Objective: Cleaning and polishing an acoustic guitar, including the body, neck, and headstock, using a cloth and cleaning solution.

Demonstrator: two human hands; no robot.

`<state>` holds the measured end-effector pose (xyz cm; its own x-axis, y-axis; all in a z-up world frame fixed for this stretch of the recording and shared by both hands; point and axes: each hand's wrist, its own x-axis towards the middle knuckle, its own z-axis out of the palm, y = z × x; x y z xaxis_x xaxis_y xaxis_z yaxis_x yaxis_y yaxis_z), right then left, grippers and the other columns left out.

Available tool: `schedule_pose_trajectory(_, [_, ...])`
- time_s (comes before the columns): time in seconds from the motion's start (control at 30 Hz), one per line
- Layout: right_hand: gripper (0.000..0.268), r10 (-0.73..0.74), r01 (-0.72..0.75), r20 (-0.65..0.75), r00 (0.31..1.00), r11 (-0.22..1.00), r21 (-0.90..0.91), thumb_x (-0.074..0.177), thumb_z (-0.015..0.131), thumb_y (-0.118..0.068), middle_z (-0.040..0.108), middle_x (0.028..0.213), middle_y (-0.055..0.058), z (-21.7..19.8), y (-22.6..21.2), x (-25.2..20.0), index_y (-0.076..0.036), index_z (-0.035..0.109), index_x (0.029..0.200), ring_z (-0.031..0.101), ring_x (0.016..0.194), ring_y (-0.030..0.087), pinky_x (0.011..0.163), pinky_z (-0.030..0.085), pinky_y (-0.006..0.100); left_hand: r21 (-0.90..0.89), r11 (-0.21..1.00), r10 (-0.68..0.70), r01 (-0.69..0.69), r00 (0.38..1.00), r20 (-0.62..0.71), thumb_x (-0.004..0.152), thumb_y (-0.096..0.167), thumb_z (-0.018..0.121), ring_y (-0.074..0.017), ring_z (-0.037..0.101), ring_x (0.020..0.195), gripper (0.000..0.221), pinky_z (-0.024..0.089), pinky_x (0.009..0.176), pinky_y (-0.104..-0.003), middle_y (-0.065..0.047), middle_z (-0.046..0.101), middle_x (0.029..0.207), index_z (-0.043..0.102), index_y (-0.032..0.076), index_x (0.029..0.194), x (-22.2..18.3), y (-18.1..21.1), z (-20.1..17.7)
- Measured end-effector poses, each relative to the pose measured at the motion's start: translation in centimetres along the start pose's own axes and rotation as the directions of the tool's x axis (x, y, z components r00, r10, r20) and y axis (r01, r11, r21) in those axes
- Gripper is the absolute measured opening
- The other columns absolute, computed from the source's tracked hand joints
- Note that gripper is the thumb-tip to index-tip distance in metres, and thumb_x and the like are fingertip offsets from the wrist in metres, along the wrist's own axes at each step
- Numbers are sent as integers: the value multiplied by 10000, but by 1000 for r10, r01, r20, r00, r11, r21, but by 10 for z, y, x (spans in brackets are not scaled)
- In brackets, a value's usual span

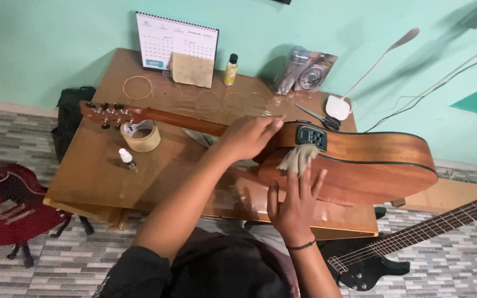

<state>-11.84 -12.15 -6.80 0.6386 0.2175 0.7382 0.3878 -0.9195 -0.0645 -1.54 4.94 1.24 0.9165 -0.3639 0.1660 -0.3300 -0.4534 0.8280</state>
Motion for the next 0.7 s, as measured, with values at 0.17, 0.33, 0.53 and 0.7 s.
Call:
schedule_pose_trajectory(0.17, [452,-70,52,117,991,988,147,809,687,-80,608,1291,310,-10,-40,23,43,640,1242,574,1288,481,1110,419,557,91,987,-123,132,987,-104,1049,235,492,-379,693,1132,364,512,983,-509,-173,746,1175,694,101,1322,-34,-23,-39])
schedule_pose_trajectory(0.33, [738,-112,278,441,891,901,-332,905,517,-362,484,1539,219,25,-67,11,20,412,1527,413,1476,369,1258,218,548,516,834,-136,195,979,-151,1067,346,364,-332,500,1394,428,187,1175,-692,-106,689,1308,717,218,1271,-33,-118,-33])
schedule_pose_trajectory(0.53, [504,4,358,524,852,726,-587,915,515,-330,615,1353,219,72,-75,42,-47,598,1324,497,1395,372,1281,97,644,496,854,-42,154,973,-229,1108,364,383,-290,504,1414,438,60,1245,-612,-38,644,1425,605,201,1449,-44,-135,-29])
schedule_pose_trajectory(0.7, [779,51,328,682,730,849,-414,938,536,-520,531,1443,305,95,-88,57,43,454,1469,455,1409,433,1234,-10,717,448,884,-25,134,970,-241,1102,350,395,-288,490,1426,440,5,1251,-597,-81,651,1411,601,178,1451,-43,-144,-28])
